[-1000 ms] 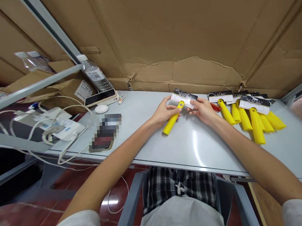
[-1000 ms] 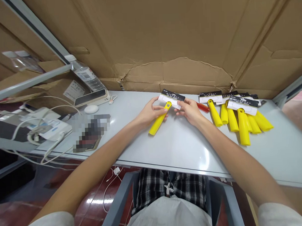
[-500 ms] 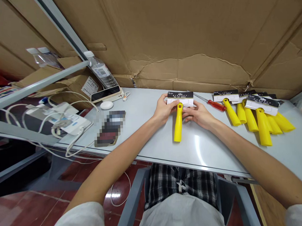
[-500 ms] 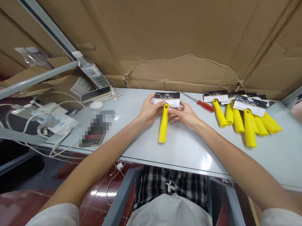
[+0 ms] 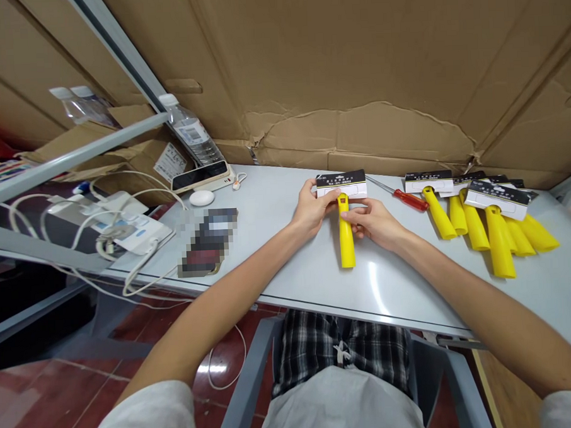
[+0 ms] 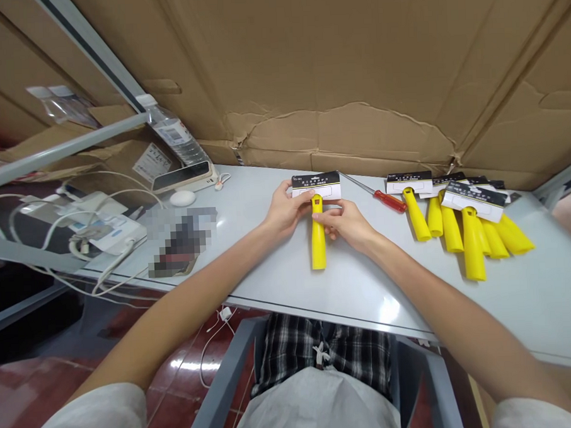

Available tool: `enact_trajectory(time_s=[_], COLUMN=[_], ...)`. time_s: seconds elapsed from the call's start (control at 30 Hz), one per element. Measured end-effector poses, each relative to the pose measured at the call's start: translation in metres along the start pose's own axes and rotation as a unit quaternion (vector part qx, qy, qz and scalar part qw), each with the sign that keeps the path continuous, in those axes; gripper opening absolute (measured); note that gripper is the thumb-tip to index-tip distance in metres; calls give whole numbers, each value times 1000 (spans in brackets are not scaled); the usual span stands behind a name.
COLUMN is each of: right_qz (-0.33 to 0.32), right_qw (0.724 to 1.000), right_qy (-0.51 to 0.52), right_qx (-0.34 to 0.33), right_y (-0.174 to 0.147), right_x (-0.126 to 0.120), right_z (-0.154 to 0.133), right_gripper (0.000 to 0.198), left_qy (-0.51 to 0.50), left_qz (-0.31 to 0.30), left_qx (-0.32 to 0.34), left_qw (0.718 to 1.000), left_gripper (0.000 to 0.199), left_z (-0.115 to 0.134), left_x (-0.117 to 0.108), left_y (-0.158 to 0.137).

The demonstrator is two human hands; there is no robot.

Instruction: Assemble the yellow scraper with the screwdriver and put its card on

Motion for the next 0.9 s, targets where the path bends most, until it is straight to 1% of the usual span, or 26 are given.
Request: enact_trajectory(time_s=[0.1, 0.2, 0.3, 0.37, 0.5, 0.63, 0.77, 0.9], right_qz=[5, 10, 23, 49, 120, 151, 168, 169], right_qw=[1000, 1000, 1000, 999, 992, 987, 983, 984], right_qy=[-8, -19, -19, -3, 32, 51, 58, 32], right_qx=[6, 12, 1, -13, -38, -35, -37, -39], right_y=[0, 1, 4, 7, 11, 11, 12, 14], right_x=[-2, -5, -12, -20, -41, -51, -56, -61], right_z=[-1, -1, -2, -4, -13, -19, -18, -15], right_gripper=[95, 101, 105, 101, 89, 78, 76, 77], left_qy=[18, 43, 71, 85, 87, 72, 68, 93], left_qz=[13, 29, 33, 20, -40, -67, -57, -29], left_qx=[-10, -13, -7, -7, -22, -32, -56, -54], left_qw=[1000, 999, 997, 996, 995, 995, 994, 994], left_gripper=[55, 60, 63, 64, 65, 64, 65, 65], left_z=[0, 2, 4, 3, -4, -8, -10, -7], left_x=[-2, -8, -12, -13, -4, 3, -2, -12], left_y=[1, 4, 8, 9, 8, 7, 11, 16])
Point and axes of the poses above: each hand's wrist, its own y-axis towards the middle knuckle, its own x-axis out of the palm, z = x × y, the point moved 8 cm from there along y, towards the middle knuckle, and after that the axes turned 6 degrees about -x, right-handed, at the moved point
